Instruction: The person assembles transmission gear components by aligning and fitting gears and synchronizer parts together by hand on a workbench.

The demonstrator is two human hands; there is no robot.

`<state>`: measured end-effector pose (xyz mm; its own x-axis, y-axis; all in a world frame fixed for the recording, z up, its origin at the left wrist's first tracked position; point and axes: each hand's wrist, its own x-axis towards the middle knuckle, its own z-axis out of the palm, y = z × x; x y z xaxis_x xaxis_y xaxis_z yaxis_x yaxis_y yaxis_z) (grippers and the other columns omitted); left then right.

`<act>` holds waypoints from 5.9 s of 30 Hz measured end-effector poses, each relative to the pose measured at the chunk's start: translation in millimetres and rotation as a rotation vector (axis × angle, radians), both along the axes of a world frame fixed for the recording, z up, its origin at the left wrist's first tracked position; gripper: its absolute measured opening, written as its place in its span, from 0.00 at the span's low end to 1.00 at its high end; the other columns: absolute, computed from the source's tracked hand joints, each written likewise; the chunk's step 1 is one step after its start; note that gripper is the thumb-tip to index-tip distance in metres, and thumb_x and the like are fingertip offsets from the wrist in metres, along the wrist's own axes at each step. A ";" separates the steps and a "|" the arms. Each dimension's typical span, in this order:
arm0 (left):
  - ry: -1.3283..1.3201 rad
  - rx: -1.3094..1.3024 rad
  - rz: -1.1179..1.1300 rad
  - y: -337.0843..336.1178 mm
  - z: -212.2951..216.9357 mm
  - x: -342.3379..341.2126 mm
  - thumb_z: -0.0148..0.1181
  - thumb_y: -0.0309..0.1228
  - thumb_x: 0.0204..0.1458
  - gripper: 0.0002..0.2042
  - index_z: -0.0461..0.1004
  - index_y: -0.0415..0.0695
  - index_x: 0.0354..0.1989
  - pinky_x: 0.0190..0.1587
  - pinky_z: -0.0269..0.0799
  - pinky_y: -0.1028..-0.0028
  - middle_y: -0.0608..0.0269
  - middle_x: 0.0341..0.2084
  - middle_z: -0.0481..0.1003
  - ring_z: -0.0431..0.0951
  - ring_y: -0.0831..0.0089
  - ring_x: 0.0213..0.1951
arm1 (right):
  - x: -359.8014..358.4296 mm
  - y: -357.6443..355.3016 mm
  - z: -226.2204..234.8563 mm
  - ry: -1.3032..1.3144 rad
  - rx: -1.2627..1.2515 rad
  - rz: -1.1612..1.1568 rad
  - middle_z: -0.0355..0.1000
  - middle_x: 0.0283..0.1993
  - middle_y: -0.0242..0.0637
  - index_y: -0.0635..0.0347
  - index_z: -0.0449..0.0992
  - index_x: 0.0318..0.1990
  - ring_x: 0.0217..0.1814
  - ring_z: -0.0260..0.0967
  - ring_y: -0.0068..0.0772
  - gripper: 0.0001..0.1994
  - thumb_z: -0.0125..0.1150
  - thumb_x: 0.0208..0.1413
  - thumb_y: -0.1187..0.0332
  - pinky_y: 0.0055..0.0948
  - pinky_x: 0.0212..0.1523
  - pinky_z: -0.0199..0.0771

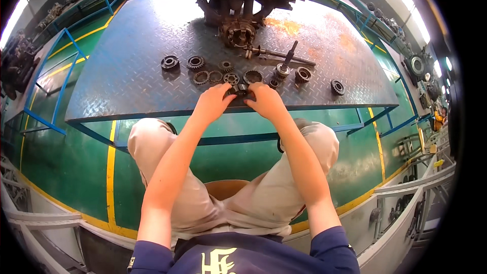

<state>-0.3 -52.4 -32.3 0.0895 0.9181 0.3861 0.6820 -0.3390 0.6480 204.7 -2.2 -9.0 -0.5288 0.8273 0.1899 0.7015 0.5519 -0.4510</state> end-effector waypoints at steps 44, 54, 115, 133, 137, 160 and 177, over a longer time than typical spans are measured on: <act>-0.234 -0.025 -0.081 10.5 4.3 -14.0 0.64 0.23 0.47 0.12 0.78 0.35 0.41 0.45 0.73 0.67 0.52 0.34 0.78 0.79 0.60 0.38 | -5.8 -15.7 -6.3 0.427 -0.132 0.026 0.70 0.24 0.36 0.68 0.78 0.48 0.24 0.63 0.24 0.17 0.70 0.53 0.68 0.26 0.29 0.67; -0.110 -0.010 -0.110 -0.5 20.5 -9.1 0.66 0.26 0.46 0.14 0.78 0.37 0.43 0.43 0.73 0.65 0.53 0.35 0.77 0.78 0.59 0.38 | -5.9 -17.2 -7.5 0.493 -0.082 0.008 0.71 0.25 0.37 0.66 0.78 0.44 0.25 0.65 0.25 0.12 0.68 0.53 0.73 0.26 0.31 0.68; -0.082 0.148 -0.130 3.1 7.7 -10.4 0.66 0.28 0.49 0.13 0.77 0.36 0.42 0.46 0.71 0.64 0.53 0.35 0.76 0.76 0.56 0.41 | -1.7 -9.4 4.6 0.154 -0.125 -0.002 0.75 0.35 0.45 0.63 0.79 0.44 0.39 0.74 0.49 0.15 0.69 0.48 0.68 0.41 0.41 0.73; -0.068 0.049 -0.155 1.8 4.7 -8.4 0.67 0.24 0.46 0.17 0.78 0.39 0.47 0.47 0.71 0.66 0.54 0.36 0.77 0.75 0.59 0.41 | -3.3 -15.8 7.9 0.188 -0.013 0.027 0.75 0.34 0.43 0.61 0.77 0.47 0.37 0.74 0.48 0.15 0.66 0.52 0.69 0.41 0.39 0.73; -0.073 0.118 -0.133 2.5 8.9 -6.3 0.66 0.23 0.47 0.19 0.78 0.41 0.50 0.47 0.71 0.66 0.56 0.35 0.77 0.75 0.60 0.39 | -2.3 -13.7 4.0 0.245 0.047 0.046 0.75 0.34 0.43 0.61 0.77 0.46 0.37 0.74 0.48 0.14 0.66 0.53 0.68 0.41 0.38 0.73; 0.019 0.030 -0.095 -0.5 2.8 -7.5 0.68 0.31 0.46 0.20 0.76 0.40 0.49 0.52 0.70 0.63 0.55 0.39 0.77 0.73 0.57 0.48 | 22.1 -5.2 11.9 0.047 -0.138 -0.091 0.77 0.32 0.44 0.59 0.77 0.51 0.39 0.76 0.49 0.22 0.70 0.47 0.66 0.42 0.41 0.75; 0.004 0.086 -0.076 -0.3 1.1 -3.8 0.67 0.29 0.48 0.22 0.74 0.41 0.54 0.56 0.69 0.63 0.54 0.45 0.75 0.73 0.56 0.51 | 3.3 -1.4 14.8 0.311 -0.066 0.138 0.73 0.34 0.43 0.63 0.75 0.52 0.33 0.72 0.41 0.22 0.68 0.46 0.74 0.35 0.38 0.73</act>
